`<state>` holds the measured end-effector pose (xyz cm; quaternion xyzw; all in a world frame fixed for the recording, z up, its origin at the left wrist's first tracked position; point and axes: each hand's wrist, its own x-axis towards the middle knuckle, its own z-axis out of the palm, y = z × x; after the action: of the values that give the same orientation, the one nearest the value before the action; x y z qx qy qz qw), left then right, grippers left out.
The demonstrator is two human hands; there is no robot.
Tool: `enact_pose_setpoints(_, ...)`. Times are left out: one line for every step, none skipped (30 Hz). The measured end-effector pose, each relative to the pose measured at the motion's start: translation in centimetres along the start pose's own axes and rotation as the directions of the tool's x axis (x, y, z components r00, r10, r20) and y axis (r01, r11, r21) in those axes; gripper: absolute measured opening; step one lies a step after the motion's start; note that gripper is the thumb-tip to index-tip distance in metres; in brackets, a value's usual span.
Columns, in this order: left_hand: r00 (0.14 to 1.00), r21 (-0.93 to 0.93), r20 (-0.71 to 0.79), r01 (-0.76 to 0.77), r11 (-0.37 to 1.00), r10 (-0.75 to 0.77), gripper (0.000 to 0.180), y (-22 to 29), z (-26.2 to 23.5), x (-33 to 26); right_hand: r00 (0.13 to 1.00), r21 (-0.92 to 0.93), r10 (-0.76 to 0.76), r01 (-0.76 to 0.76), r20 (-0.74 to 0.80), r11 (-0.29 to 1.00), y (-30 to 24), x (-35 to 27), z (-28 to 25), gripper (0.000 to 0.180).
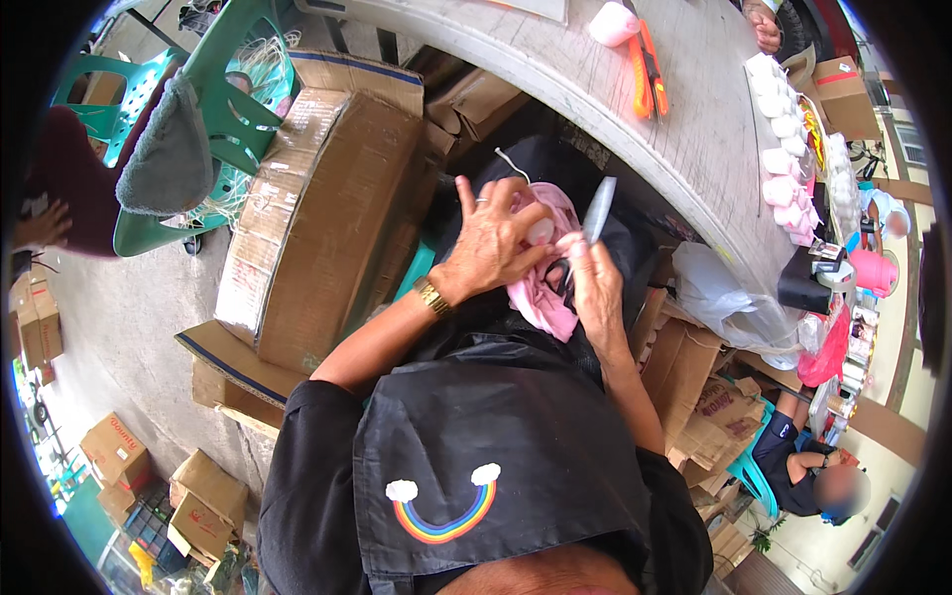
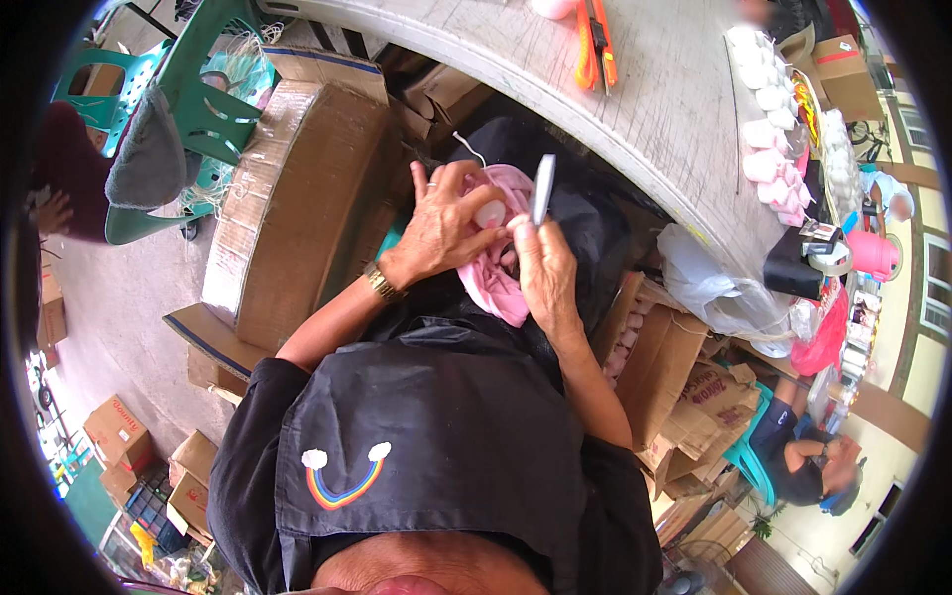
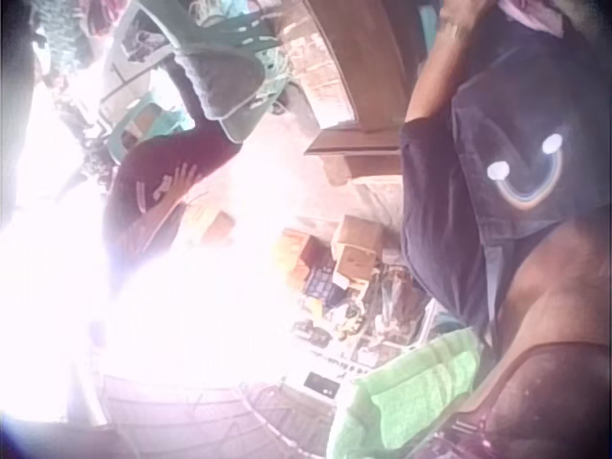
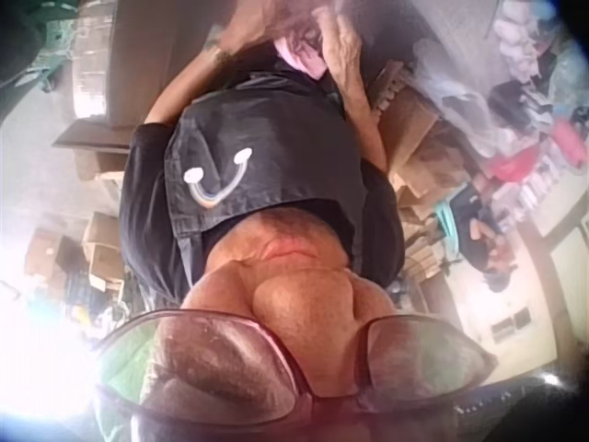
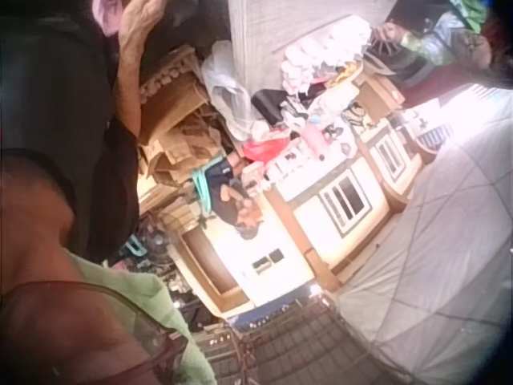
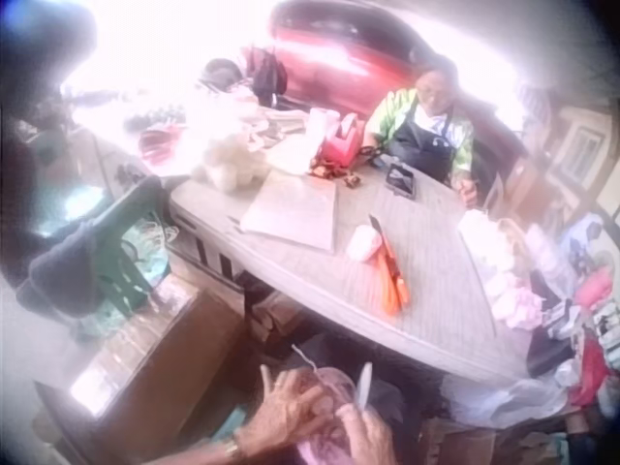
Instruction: The person assembles small pink decorative items by inserting a white foam ball into a pink fabric pouch, securing it with a string, and trimming the excess string with scissors. The person repeats this process for multiple items.
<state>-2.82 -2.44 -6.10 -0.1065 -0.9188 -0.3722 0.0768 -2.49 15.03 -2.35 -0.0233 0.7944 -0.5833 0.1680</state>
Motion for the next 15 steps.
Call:
enact_pose_setpoints(0.999,0.002,-0.031,-0.013,1.0,0.014,0.037,-0.4,-0.5,-0.5,0.997,-0.043,-0.058,0.061,0.059,0.997,0.5,-0.1,-0.2,0.027)
enact_pose_setpoints(1.0,0.009,0.018,0.023,1.0,-0.023,0.038,-0.7,-0.9,-0.9,0.983,-0.059,-0.126,0.134,0.135,0.989,0.9,-0.2,-0.3,0.03)
enact_pose_setpoints(0.999,0.067,0.041,0.003,0.998,-0.005,0.048,-1.0,-1.4,-1.2,0.977,0.029,0.033,-0.04,0.213,0.999,1.1,-0.1,-1.0,0.031)
enact_pose_setpoints(0.99,0.037,0.122,0.059,0.998,-0.063,0.052,-1.2,-1.8,-1.4,0.957,0.054,0.052,-0.07,0.285,0.996,1.1,-0.2,-1.6,0.033)
enact_pose_setpoints(0.979,0.013,0.174,0.107,0.994,-0.108,0.056,-1.3,-2.1,-1.4,0.931,0.092,0.052,-0.091,0.361,0.992,1.1,0.0,-1.9,0.036)
enact_pose_setpoints(0.97,-0.016,0.199,0.146,0.989,-0.14,0.061,-1.5,-2.4,-1.4,0.899,0.127,0.046,-0.112,0.436,0.986,1.0,0.1,-2.2,0.039)
enact_pose_setpoints(0.977,0.012,0.178,0.117,0.993,-0.117,0.067,-1.5,-2.4,-1.3,0.889,-0.028,-0.031,0.049,0.457,0.998,0.6,0.2,-2.8,0.046)
enact_pose_setpoints(0.968,-0.041,0.208,0.149,0.988,-0.137,0.064,-1.6,-2.5,-1.2,0.885,-0.147,0.001,0.077,0.466,0.986,0.4,0.4,-3.1,0.044)
enact_pose_setpoints(0.959,-0.093,0.239,0.18,0.979,-0.154,0.061,-1.8,-2.6,-1.0,0.886,-0.232,-0.004,0.126,0.464,0.964,0.1,0.4,-3.3,0.043)
enact_pose_setpoints(0.947,-0.14,0.277,0.209,0.968,-0.165,0.058,-2.0,-2.6,-0.8,0.877,-0.301,-0.025,0.192,0.48,0.934,-0.1,0.5,-3.3,0.041)
enact_pose_setpoints(0.932,-0.17,0.315,0.244,0.955,-0.182,0.049,-2.4,-2.6,-0.5,0.851,-0.329,0.1,0.089,0.516,0.94,-0.4,0.8,-3.6,0.044)
enact_pose_setpoints(0.932,-0.204,0.321,0.24,0.949,-0.167,0.048,-2.8,-2.6,-0.2,0.815,-0.21,0.079,0.054,0.574,0.976,-0.5,0.9,-3.7,0.045)
enact_pose_setpoints(0.93,-0.233,0.337,0.232,0.944,-0.146,0.046,-3.1,-2.5,0.0,0.772,-0.099,0.063,0.0,0.633,0.995,-0.6,1.0,-3.7,0.045)
enact_pose_setpoints(0.919,-0.247,0.364,0.252,0.935,-0.152,0.045,-3.5,-2.5,0.2,0.733,0.017,0.042,-0.074,0.679,0.997,-0.7,1.1,-3.7,0.045)
enact_pose_setpoints(0.937,-0.162,0.32,0.202,0.966,-0.143,0.041,-3.4,-2.2,0.3,0.713,-0.052,0.05,-0.019,0.699,0.998,-0.8,1.2,-3.7,0.048)
